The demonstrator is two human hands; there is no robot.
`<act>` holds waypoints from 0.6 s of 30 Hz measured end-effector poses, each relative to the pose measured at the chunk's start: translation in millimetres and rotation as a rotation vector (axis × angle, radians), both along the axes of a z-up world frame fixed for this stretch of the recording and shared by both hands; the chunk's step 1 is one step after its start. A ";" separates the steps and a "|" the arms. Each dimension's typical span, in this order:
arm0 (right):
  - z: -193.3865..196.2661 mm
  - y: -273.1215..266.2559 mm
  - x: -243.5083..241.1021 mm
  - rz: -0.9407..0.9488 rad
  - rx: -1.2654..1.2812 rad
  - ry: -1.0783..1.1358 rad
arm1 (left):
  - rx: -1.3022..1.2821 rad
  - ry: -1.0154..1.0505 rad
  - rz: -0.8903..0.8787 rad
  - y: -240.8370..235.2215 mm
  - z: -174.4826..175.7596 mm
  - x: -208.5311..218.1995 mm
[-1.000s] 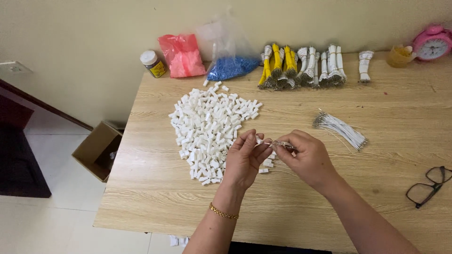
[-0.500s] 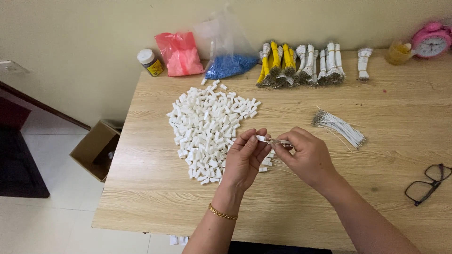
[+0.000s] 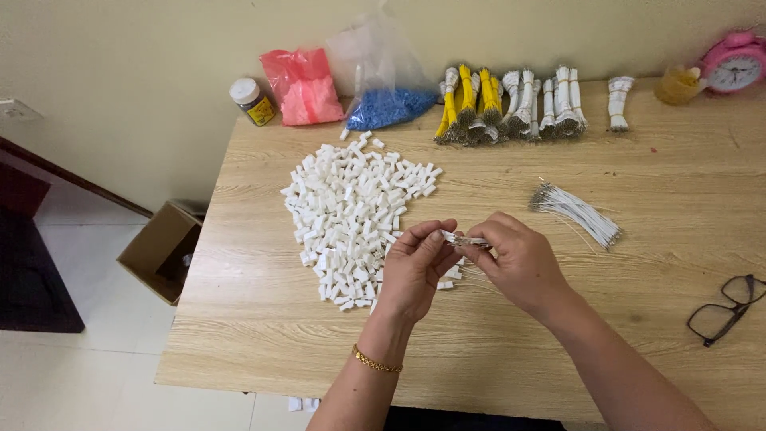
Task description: Assembling small components by sliding white sleeves onto thin wires
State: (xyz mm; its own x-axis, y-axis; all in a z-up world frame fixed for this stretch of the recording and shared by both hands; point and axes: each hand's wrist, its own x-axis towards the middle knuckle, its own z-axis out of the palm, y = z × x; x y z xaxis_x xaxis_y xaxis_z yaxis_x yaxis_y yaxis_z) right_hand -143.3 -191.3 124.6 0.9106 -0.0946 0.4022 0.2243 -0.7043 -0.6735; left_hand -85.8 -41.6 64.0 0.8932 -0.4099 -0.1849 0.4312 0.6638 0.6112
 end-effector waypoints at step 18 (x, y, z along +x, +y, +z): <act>-46.0 -2.9 6.3 -0.018 -0.063 0.018 | 0.046 0.095 0.050 -8.9 -26.0 -5.3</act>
